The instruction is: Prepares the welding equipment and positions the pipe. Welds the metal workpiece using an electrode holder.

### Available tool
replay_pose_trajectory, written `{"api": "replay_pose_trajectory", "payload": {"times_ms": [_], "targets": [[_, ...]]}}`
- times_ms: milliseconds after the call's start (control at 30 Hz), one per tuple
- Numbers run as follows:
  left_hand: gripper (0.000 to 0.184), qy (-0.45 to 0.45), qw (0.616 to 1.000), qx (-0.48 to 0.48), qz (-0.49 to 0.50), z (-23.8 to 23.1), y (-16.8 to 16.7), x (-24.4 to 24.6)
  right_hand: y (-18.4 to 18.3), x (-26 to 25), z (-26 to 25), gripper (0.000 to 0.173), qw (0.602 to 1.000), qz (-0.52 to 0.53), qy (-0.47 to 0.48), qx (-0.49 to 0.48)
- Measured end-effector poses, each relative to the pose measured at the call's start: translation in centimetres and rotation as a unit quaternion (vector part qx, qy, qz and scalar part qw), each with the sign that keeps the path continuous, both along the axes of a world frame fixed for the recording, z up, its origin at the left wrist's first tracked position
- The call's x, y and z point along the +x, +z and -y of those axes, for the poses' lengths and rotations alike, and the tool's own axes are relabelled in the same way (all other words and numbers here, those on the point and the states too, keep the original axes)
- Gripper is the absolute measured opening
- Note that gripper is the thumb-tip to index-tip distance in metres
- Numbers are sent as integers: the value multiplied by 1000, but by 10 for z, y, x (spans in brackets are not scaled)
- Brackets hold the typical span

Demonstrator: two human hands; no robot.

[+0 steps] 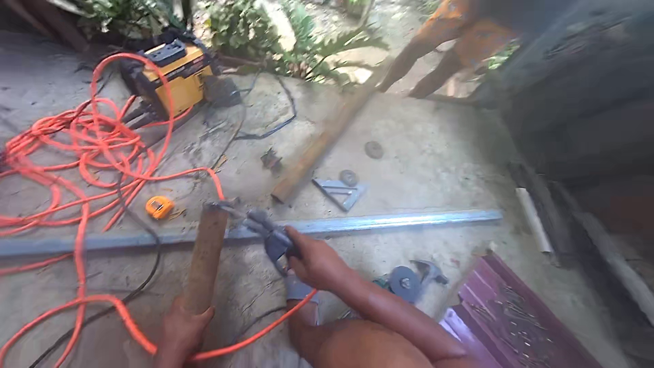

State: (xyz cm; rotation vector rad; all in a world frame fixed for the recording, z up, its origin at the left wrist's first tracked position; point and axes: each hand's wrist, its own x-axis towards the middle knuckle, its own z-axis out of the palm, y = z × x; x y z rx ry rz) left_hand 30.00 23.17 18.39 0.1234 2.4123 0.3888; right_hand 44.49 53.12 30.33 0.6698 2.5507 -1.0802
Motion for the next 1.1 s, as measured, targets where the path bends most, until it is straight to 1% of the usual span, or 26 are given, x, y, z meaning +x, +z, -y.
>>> {"api": "replay_pose_trajectory", "payload": {"times_ms": [100, 200, 233, 333, 467, 600, 733, 833, 967, 1100], "targets": [[87, 3, 1000, -27, 8, -2, 6, -4, -4, 2, 7, 63, 998, -48, -18, 28], [83, 3, 1000, -26, 16, -1, 7, -4, -10, 2, 6, 64, 999, -15, -8, 42], [82, 2, 1000, -22, 16, -2, 7, -5, -13, 3, 5, 63, 999, -23, -8, 49], [81, -1, 1000, -27, 16, -1, 7, -5, -17, 9, 7, 60, 994, -90, -17, 64], [79, -3, 1000, -30, 10, -1, 8, -4, -17, 4, 4, 60, 998, -29, 1, 47], [78, -5, 999, -39, 13, -2, 9, -3, -20, 5, 5, 61, 998, -29, 3, 57], [78, -10, 999, -46, 8, -4, 9, -2, -28, 11, 5, 58, 991, -111, -1, 77], [78, -6, 999, -40, 15, -5, 11, 0, -24, 7, 3, 59, 997, -61, 3, 49], [78, -10, 999, -45, 10, -6, 11, 0, -23, 9, 5, 59, 993, -102, -4, 60], [78, -13, 999, -47, 4, -7, 10, 1, -18, 4, 3, 59, 997, -47, 5, 53]]}}
